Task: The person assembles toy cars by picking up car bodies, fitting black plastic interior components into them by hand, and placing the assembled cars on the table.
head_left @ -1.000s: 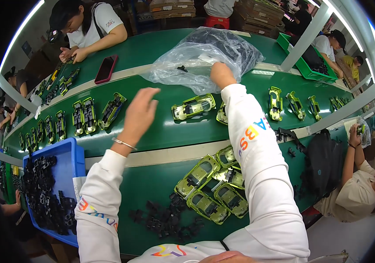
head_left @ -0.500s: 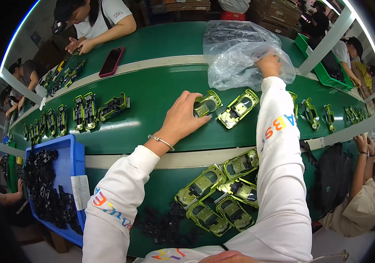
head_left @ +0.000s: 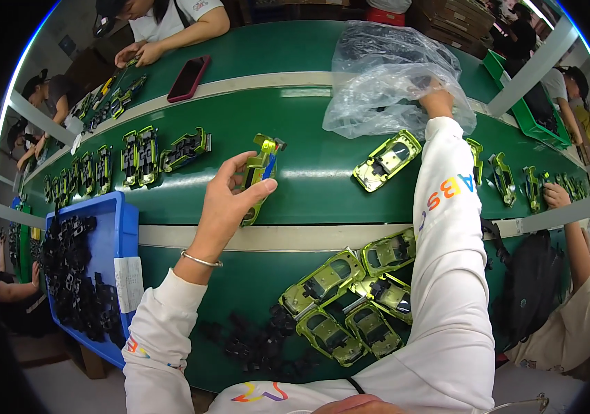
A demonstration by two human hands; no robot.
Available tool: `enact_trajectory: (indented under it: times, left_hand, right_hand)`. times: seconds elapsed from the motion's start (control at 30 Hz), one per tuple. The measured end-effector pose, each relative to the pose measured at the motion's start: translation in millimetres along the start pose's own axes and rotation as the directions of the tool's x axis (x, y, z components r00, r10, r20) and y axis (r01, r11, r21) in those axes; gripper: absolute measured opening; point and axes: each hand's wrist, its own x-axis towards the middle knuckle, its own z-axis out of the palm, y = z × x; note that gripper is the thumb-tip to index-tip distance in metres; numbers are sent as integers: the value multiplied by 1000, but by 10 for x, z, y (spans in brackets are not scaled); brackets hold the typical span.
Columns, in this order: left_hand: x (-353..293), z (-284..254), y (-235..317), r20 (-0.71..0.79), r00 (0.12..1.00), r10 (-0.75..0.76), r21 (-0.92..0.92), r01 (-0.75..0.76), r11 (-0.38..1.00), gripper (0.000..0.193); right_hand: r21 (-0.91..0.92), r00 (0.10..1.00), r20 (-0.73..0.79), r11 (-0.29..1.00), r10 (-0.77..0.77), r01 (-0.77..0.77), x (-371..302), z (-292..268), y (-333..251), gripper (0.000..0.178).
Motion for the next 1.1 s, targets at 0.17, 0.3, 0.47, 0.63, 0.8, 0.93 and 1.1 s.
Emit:
enact_trajectory:
  times: [0.17, 0.3, 0.47, 0.63, 0.8, 0.93, 1.1]
  left_hand:
    - [-244, -130, 4, -30, 999, 22, -29, -22, 999, 67]
    - [-376, -137, 1, -22, 1000, 2, -92, -4, 996, 67]
    - [-460, -154, -33, 0, 999, -40, -116, 40, 992, 68]
    - [-604, -167, -21, 58, 987, -153, -307, 163, 938, 65]
    - [-737, -143, -25, 144, 967, -212, -363, 251, 897, 53]
    - [-845, -214, -122, 276, 946, -168, -699, 318, 641, 34]
    - [-995, -273, -193, 177, 956, -233, -694, 289, 660, 38]
  right_hand:
    - [-91, 997, -63, 995, 39, -44, 0, 54, -154, 46]
    - [-74, 997, -40, 995, -69, 66, -112, -123, -418, 49]
    - [53, 927, 25, 926, -374, 373, -376, -220, -416, 53]
    - [480, 790, 443, 857, -423, 188, -1100, -1255, -417, 42]
    - [832, 769, 328, 553, -549, 40, -1774, -1666, -284, 25]
    - [892, 676, 451, 313, -583, -325, -2364, -1848, -436, 28]
    - [879, 701, 476, 299, -531, -371, -3031, -1740, -874, 30]
